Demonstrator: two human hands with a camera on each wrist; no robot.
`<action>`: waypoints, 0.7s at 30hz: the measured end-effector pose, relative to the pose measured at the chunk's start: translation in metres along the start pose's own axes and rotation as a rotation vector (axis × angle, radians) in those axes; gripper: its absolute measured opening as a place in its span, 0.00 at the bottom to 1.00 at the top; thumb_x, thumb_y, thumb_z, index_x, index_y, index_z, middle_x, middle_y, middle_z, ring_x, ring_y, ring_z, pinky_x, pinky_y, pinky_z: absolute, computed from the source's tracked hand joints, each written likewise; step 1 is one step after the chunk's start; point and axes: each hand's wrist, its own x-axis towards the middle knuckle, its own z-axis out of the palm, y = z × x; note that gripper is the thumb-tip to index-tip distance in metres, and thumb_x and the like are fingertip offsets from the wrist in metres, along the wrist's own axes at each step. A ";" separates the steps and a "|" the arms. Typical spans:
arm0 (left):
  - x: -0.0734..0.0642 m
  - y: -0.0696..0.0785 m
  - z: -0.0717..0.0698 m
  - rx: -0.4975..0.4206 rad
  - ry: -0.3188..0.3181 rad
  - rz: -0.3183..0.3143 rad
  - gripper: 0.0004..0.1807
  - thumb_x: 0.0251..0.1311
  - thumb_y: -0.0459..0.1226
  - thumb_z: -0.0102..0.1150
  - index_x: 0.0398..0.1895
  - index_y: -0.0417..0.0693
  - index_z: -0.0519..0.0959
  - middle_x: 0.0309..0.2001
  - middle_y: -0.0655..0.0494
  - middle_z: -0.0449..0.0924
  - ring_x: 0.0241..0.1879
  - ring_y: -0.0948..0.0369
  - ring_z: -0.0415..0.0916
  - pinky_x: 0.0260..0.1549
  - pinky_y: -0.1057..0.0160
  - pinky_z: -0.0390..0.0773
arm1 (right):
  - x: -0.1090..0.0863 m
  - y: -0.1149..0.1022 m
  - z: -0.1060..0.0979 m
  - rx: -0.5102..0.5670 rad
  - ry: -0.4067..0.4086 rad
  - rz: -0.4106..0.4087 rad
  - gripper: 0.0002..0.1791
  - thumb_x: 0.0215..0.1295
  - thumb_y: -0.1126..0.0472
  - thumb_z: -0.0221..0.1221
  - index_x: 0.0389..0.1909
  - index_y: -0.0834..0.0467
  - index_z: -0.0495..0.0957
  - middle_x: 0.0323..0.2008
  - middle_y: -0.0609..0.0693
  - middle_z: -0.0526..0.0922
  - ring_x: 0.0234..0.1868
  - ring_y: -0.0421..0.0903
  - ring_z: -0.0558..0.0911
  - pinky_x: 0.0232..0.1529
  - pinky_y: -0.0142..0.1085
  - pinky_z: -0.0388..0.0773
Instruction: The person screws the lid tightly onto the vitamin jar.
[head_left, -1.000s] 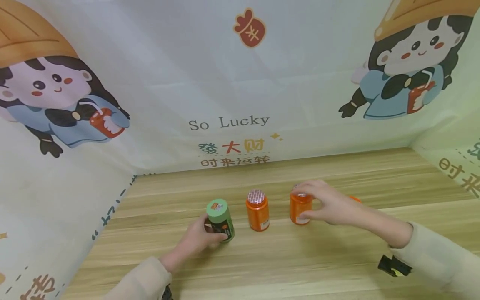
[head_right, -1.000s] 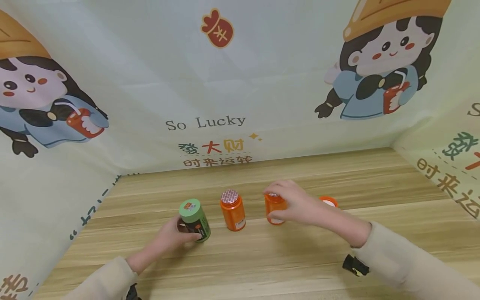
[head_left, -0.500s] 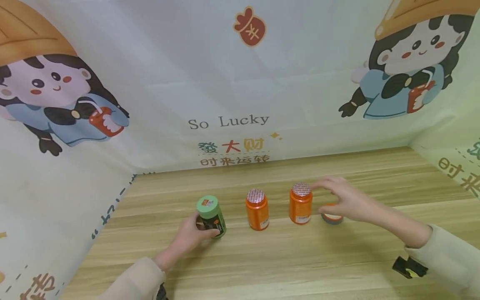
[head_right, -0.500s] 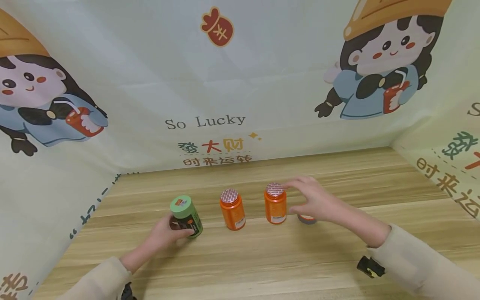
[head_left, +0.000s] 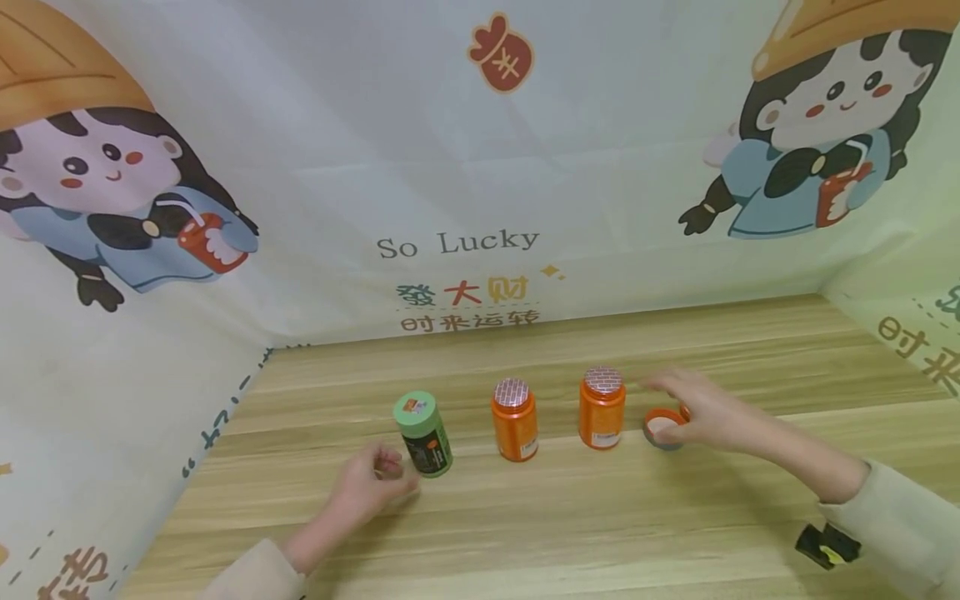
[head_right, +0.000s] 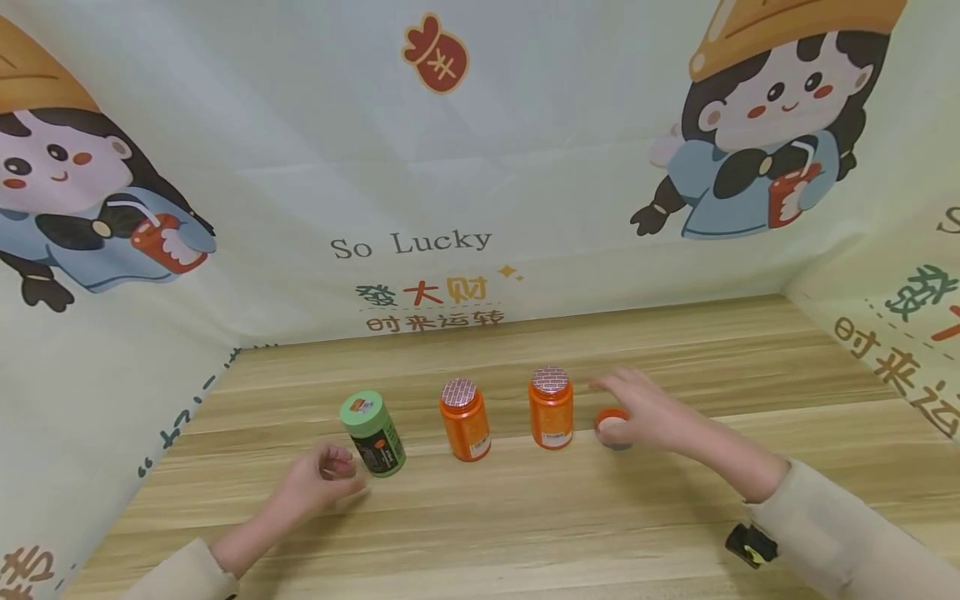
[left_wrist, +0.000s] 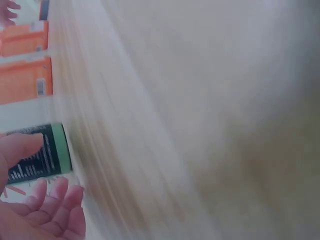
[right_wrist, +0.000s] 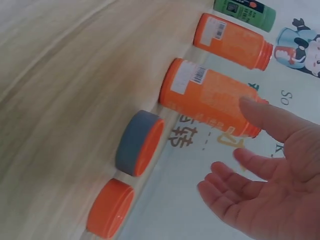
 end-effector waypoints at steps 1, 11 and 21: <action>-0.004 0.001 0.000 0.003 0.001 -0.003 0.20 0.40 0.32 0.69 0.37 0.33 0.74 0.33 0.48 0.78 0.34 0.57 0.75 0.36 0.59 0.77 | 0.000 0.002 0.001 0.002 -0.011 0.007 0.32 0.51 0.57 0.66 0.54 0.69 0.68 0.51 0.66 0.73 0.46 0.60 0.73 0.45 0.53 0.72; -0.027 0.029 0.016 -0.063 -0.084 0.103 0.19 0.44 0.32 0.67 0.42 0.37 0.76 0.36 0.50 0.79 0.31 0.60 0.74 0.28 0.65 0.75 | -0.003 0.015 0.001 0.014 -0.090 -0.027 0.34 0.45 0.61 0.68 0.53 0.72 0.67 0.49 0.66 0.74 0.40 0.54 0.74 0.42 0.45 0.73; -0.029 0.064 0.039 -0.178 -0.220 0.210 0.40 0.50 0.38 0.65 0.64 0.32 0.59 0.58 0.35 0.68 0.52 0.42 0.70 0.49 0.48 0.73 | 0.002 0.025 0.010 -0.072 -0.114 -0.127 0.28 0.39 0.64 0.70 0.46 0.66 0.73 0.44 0.58 0.77 0.45 0.58 0.74 0.44 0.50 0.71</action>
